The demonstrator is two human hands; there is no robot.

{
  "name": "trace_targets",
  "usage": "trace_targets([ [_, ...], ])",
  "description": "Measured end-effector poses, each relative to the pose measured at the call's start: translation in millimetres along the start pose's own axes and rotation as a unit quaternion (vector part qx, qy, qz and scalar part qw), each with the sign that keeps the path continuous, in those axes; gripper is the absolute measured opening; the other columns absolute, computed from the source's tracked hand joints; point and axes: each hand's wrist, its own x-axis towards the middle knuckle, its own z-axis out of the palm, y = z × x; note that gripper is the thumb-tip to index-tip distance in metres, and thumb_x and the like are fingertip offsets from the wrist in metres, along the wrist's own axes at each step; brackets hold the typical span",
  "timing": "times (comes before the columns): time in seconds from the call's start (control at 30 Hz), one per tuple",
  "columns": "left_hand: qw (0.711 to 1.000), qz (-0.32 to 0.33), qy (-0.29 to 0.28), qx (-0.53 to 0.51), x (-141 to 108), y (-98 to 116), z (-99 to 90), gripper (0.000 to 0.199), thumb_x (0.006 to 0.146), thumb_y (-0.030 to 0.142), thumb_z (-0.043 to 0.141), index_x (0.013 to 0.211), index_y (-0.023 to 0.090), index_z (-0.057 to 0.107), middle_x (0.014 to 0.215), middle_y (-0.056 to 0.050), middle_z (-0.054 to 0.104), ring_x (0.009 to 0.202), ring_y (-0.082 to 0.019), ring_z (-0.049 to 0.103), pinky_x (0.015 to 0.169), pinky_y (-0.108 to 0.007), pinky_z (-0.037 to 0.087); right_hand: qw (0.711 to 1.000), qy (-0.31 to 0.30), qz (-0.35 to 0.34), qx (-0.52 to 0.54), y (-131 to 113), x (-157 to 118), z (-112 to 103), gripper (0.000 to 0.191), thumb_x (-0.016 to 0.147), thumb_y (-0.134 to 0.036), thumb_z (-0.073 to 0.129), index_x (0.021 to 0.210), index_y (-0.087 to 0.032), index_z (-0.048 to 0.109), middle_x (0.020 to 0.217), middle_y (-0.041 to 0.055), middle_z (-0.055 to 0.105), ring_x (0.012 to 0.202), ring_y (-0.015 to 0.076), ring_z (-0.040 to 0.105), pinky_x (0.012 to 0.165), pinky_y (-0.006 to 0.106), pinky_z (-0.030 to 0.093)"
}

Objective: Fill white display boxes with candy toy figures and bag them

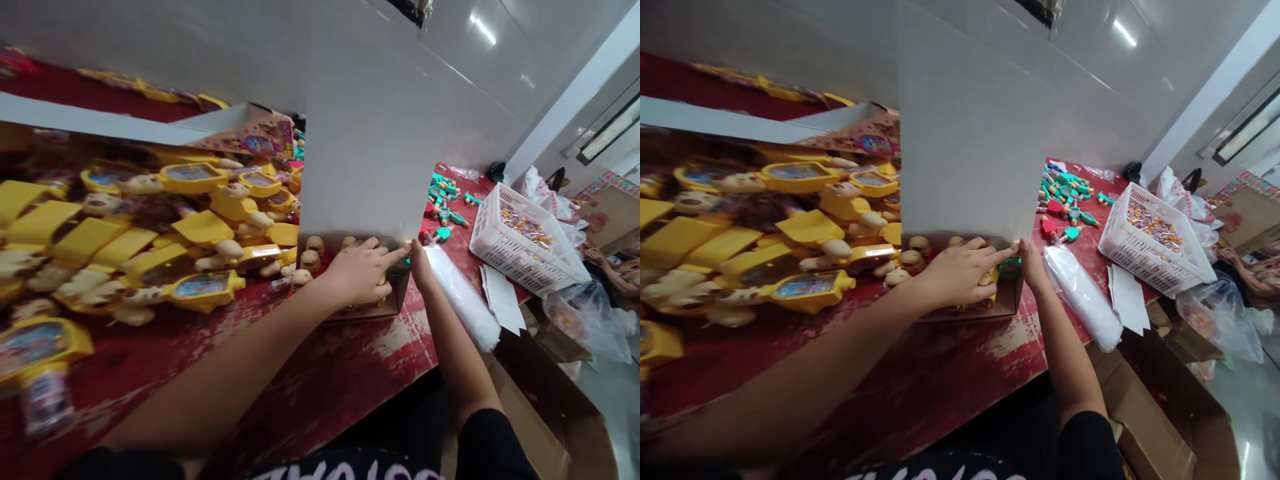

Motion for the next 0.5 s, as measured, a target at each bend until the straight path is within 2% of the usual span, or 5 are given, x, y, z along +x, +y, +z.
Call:
trace_targets([
  [0.07,1.0,0.002,0.006,0.002,-2,-1,1.6,0.071,0.082,0.032,0.05,0.148,0.024,0.024,0.122,-0.007,0.06,0.116,-0.027,0.047,0.09,-0.036,0.041,1.0,-0.011,-0.007,-0.007,2,2,4,0.049,0.078,-0.067,0.044,0.073,-0.02,0.056,0.072,0.0017,0.056,0.077,0.0189,0.056,0.079,0.034,0.048],
  [0.17,1.0,0.009,0.018,0.006,-4,-2,5.0,0.071,0.083,0.032,0.048,0.149,0.025,0.021,0.15,-0.006,0.036,0.124,-0.027,0.043,0.099,-0.038,0.036,1.0,-0.013,-0.01,0.005,3,-1,7,0.051,0.078,-0.069,0.043,0.08,-0.02,0.057,0.081,0.0031,0.06,0.083,0.0199,0.058,0.086,0.037,0.048],
  [0.23,1.0,0.01,0.015,0.01,-4,-2,7.1,0.07,0.083,0.031,0.047,0.148,0.022,0.024,0.156,-0.005,0.022,0.126,-0.027,0.043,0.101,-0.039,0.035,1.0,-0.013,-0.008,0.009,1,-3,8,0.051,0.079,-0.068,0.044,0.085,-0.019,0.058,0.085,0.0035,0.062,0.086,0.0202,0.059,0.09,0.038,0.047],
  [0.33,1.0,0.002,0.008,0.015,-4,-1,8.6,0.068,0.083,0.031,0.045,0.147,0.015,0.028,0.156,-0.006,0.021,0.127,-0.028,0.042,0.104,-0.039,0.033,1.0,-0.019,-0.003,0.021,-5,-4,9,0.048,0.079,-0.065,0.046,0.09,-0.019,0.057,0.091,0.0039,0.064,0.091,0.0207,0.061,0.092,0.038,0.048],
  [0.5,1.0,-0.002,0.013,0.022,-5,2,7.5,0.073,0.085,0.029,0.043,0.15,0.016,0.014,0.156,-0.005,0.021,0.122,-0.028,0.044,0.1,-0.039,0.035,1.0,-0.006,-0.007,0.027,-8,-3,12,0.044,0.076,-0.058,0.054,0.097,-0.02,0.055,0.099,0.0037,0.065,0.097,0.0213,0.061,0.091,0.037,0.05],
])
